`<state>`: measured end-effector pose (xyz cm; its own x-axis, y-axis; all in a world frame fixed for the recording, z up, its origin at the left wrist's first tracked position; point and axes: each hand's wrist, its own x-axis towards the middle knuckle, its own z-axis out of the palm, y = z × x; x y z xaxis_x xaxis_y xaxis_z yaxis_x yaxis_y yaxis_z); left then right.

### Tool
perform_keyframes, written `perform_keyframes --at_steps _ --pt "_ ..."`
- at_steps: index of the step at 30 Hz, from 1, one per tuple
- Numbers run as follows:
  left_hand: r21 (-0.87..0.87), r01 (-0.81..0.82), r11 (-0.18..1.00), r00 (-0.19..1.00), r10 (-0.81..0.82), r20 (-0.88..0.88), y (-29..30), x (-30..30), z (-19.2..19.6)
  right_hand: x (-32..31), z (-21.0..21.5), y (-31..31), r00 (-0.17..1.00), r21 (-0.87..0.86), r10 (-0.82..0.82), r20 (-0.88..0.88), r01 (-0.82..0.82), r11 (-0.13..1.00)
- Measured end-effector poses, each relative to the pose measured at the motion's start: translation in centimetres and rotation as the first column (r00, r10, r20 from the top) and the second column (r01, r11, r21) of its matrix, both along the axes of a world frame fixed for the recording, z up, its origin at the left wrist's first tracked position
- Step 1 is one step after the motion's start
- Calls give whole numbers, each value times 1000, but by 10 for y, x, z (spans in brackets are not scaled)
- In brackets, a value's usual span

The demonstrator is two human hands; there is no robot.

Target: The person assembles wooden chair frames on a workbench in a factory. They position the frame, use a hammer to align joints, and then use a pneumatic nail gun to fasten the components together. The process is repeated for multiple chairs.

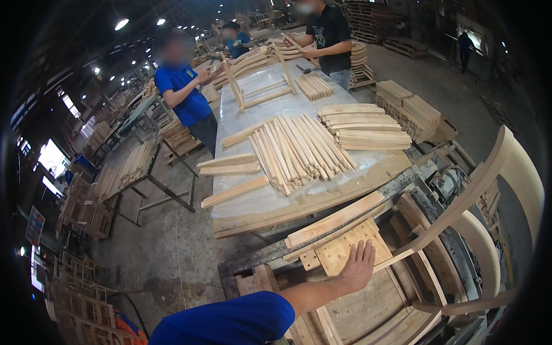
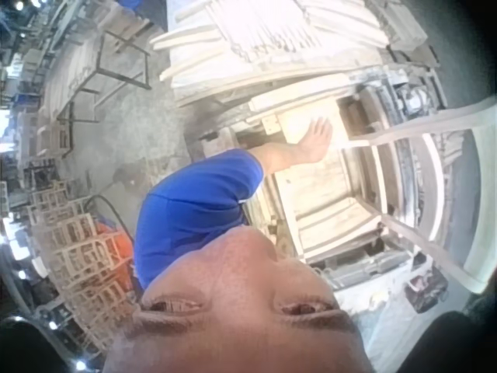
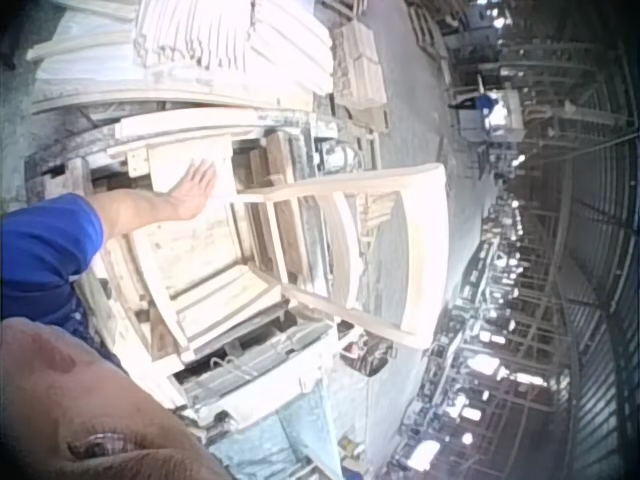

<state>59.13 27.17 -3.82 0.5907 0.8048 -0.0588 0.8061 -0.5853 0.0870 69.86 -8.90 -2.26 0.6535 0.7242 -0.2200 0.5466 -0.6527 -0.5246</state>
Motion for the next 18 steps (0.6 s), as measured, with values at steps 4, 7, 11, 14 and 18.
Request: perform_keyframes --at_steps 4,7,11,14,18 --pt "8 -17 1000 999 17 45 1 -2 -7 -3 0 2 1000 -3 23 -6 -23 1000" --pt "9 9 1000 1000 -9 23 1 1 -3 -6 -1 3 1000 0 26 -3 -26 1000" --pt "-2 13 1000 1000 -13 22 -2 -2 2 -11 -2 4 999 5 51 -7 -51 999" --pt "-6 8 1000 1000 -8 5 -2 -9 3 -20 -2 5 997 10 72 -9 -72 997" --pt "16 -4 1000 1000 3 31 -6 -12 2 -37 6 -6 995 1 98 -14 -98 995"
